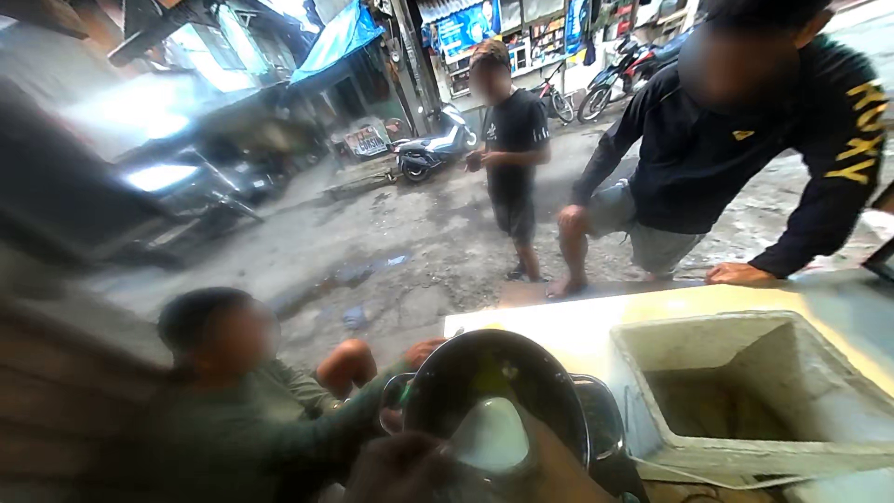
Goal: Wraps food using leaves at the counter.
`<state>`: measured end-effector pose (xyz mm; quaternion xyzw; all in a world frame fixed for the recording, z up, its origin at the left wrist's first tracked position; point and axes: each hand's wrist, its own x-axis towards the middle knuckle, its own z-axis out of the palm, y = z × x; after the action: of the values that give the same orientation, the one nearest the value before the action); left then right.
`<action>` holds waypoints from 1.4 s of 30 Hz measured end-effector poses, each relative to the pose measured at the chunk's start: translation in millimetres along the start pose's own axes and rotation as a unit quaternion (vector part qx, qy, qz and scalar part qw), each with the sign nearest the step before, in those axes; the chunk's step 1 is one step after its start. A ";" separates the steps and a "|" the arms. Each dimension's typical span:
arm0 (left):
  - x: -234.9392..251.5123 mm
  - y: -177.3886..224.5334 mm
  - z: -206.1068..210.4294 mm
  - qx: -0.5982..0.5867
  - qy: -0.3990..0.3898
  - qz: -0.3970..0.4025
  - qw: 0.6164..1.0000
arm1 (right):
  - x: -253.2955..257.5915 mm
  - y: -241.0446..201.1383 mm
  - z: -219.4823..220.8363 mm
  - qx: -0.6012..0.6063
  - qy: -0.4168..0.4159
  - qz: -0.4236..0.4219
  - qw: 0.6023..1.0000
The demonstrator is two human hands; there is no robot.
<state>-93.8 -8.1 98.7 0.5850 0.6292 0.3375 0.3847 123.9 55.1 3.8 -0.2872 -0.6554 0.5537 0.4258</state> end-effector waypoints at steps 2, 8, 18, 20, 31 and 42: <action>-2.5 -6.2 3.4 0.016 -0.010 -0.002 1.000 | -0.5 -2.9 -0.5 -0.009 0.004 0.009 1.000; -6.6 -8.8 12.0 0.058 -0.028 -0.030 0.997 | 0.0 -7.5 -5.8 0.092 -0.053 0.005 0.994; 19.6 -41.6 10.4 0.007 -0.126 -0.029 0.992 | 5.4 -13.1 -17.4 0.202 -0.131 0.044 0.970; 21.3 -38.1 7.0 0.021 -0.124 -0.017 0.992 | 5.2 -13.0 -16.9 0.210 -0.129 0.049 0.968; 13.8 16.2 10.6 0.476 0.222 0.272 0.806 | 7.2 -1.3 -9.5 0.287 -0.040 0.118 0.950; -3.1 37.2 30.6 0.505 0.122 0.218 0.826 | 8.7 -3.5 -6.6 0.245 0.003 0.131 0.961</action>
<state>-49.0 -8.8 117.0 0.7737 0.6094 0.1166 -0.1281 125.9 64.9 9.5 -0.2593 -0.4546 0.7476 0.4089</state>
